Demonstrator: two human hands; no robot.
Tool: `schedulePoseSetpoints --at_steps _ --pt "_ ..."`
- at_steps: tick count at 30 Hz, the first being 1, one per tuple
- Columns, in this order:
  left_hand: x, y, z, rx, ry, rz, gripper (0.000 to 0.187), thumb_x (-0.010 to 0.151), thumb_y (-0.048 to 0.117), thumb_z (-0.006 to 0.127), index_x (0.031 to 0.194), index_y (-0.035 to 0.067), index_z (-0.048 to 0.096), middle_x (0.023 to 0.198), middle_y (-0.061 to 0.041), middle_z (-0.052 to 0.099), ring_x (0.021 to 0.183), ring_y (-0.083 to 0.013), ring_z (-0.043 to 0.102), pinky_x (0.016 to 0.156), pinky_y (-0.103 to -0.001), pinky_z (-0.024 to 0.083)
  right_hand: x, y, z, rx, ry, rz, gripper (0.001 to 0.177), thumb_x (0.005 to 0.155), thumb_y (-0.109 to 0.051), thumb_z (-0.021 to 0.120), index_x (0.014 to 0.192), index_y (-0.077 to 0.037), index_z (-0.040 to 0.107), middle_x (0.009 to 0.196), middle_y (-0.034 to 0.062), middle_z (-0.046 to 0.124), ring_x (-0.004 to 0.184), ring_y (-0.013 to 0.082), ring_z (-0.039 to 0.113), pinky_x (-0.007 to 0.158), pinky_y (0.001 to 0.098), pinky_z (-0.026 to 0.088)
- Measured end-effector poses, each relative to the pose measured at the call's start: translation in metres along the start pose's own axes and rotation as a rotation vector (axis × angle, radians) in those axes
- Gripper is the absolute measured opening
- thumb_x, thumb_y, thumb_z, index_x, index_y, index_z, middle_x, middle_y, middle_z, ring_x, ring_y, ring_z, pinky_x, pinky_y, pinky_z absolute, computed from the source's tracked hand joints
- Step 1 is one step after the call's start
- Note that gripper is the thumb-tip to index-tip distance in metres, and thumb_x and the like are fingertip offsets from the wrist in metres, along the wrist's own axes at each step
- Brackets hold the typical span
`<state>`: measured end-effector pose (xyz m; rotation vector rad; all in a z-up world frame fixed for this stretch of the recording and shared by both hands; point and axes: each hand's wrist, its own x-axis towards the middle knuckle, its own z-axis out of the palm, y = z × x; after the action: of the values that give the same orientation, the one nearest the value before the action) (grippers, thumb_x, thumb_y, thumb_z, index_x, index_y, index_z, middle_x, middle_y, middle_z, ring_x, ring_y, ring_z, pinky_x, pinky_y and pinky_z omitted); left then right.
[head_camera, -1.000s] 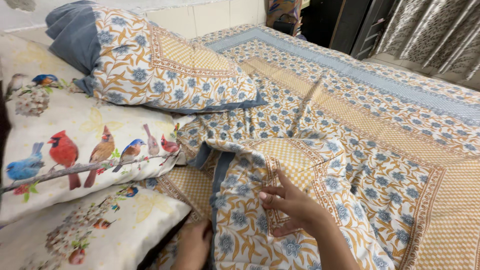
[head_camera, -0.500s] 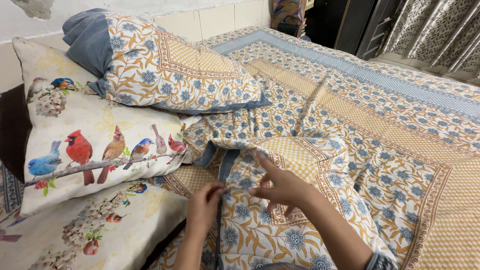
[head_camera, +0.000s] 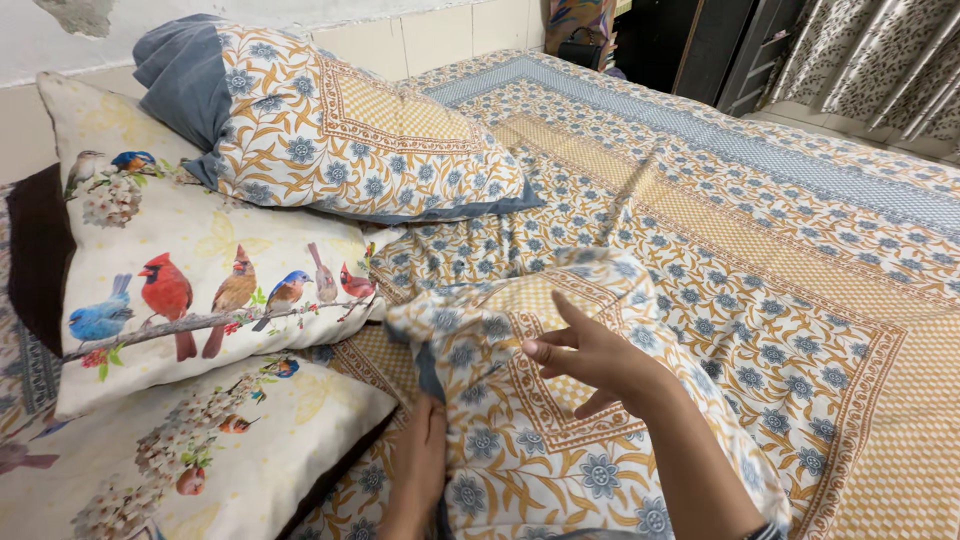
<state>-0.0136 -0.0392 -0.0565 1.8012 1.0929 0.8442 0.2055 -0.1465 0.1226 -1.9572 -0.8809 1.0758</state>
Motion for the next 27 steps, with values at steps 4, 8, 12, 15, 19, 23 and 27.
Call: schedulePoseSetpoints --at_steps 4,8,12,15,19,23,27 --pt "-0.035 0.023 -0.006 0.036 -0.062 -0.194 0.037 0.09 0.045 0.062 0.104 0.011 0.065 0.081 -0.021 0.074 0.08 -0.0379 0.075 0.075 -0.044 0.055 -0.003 0.007 0.019 0.176 0.011 0.064 0.116 0.079 -0.054 0.075 0.162 -0.03 -0.002 0.139 0.0154 0.064 0.117 0.0287 0.068 0.074 0.0592 0.068" --pt "-0.064 0.061 -0.014 0.139 -0.25 -0.137 0.044 0.085 0.047 0.067 0.117 0.016 0.068 0.081 -0.016 0.078 0.082 -0.0304 0.082 0.082 -0.04 0.06 -0.003 0.018 0.035 0.394 0.093 0.125 0.105 0.087 -0.043 0.072 0.164 -0.029 0.002 0.123 0.0184 0.07 0.105 0.0347 0.07 0.069 0.06 0.067" --pt "-0.072 0.081 -0.009 0.41 -0.258 0.13 0.03 0.085 0.029 0.073 0.106 0.009 0.072 0.097 -0.019 0.073 0.091 -0.038 0.071 0.082 -0.05 0.054 -0.007 0.028 0.03 0.489 0.156 0.167 0.102 0.089 -0.04 0.072 0.166 -0.03 0.005 0.116 0.0181 0.069 0.099 0.0342 0.068 0.067 0.0604 0.066" --pt "-0.06 0.089 -0.009 0.453 -0.189 0.426 0.028 0.074 0.017 0.075 0.098 0.003 0.07 0.093 -0.021 0.072 0.091 -0.0423 0.068 0.078 -0.052 0.053 -0.012 0.037 0.026 0.513 0.108 0.164 0.105 0.085 -0.043 0.072 0.163 -0.033 0.002 0.132 0.0156 0.065 0.107 0.034 0.069 0.07 0.0631 0.065" --pt "-0.034 0.111 -0.004 0.315 -0.004 0.476 0.038 0.069 0.015 0.079 0.1 -0.003 0.067 0.099 -0.026 0.069 0.094 -0.0486 0.065 0.076 -0.055 0.052 -0.023 0.045 0.022 0.501 0.062 0.11 0.11 0.084 -0.049 0.074 0.16 -0.029 -0.003 0.153 0.0119 0.049 0.124 0.0284 0.064 0.072 0.0631 0.067" --pt "-0.01 0.137 0.004 0.321 -0.279 -0.081 0.019 0.094 0.026 0.062 0.103 0.012 0.071 0.092 -0.02 0.078 0.091 -0.0351 0.076 0.084 -0.046 0.056 -0.034 0.026 -0.001 0.327 0.036 0.036 0.106 0.085 -0.052 0.07 0.161 -0.033 -0.001 0.154 0.0162 0.048 0.119 0.0306 0.07 0.069 0.0563 0.07" --pt "-0.037 0.132 0.004 0.535 -0.759 0.334 0.026 0.09 0.022 0.068 0.115 0.016 0.074 0.105 -0.026 0.072 0.103 -0.0392 0.07 0.09 -0.049 0.053 -0.047 -0.013 -0.044 0.131 0.067 0.021 0.102 0.085 -0.048 0.069 0.16 -0.042 0.0 0.15 0.0138 0.055 0.099 0.0318 0.078 0.065 0.0497 0.069"
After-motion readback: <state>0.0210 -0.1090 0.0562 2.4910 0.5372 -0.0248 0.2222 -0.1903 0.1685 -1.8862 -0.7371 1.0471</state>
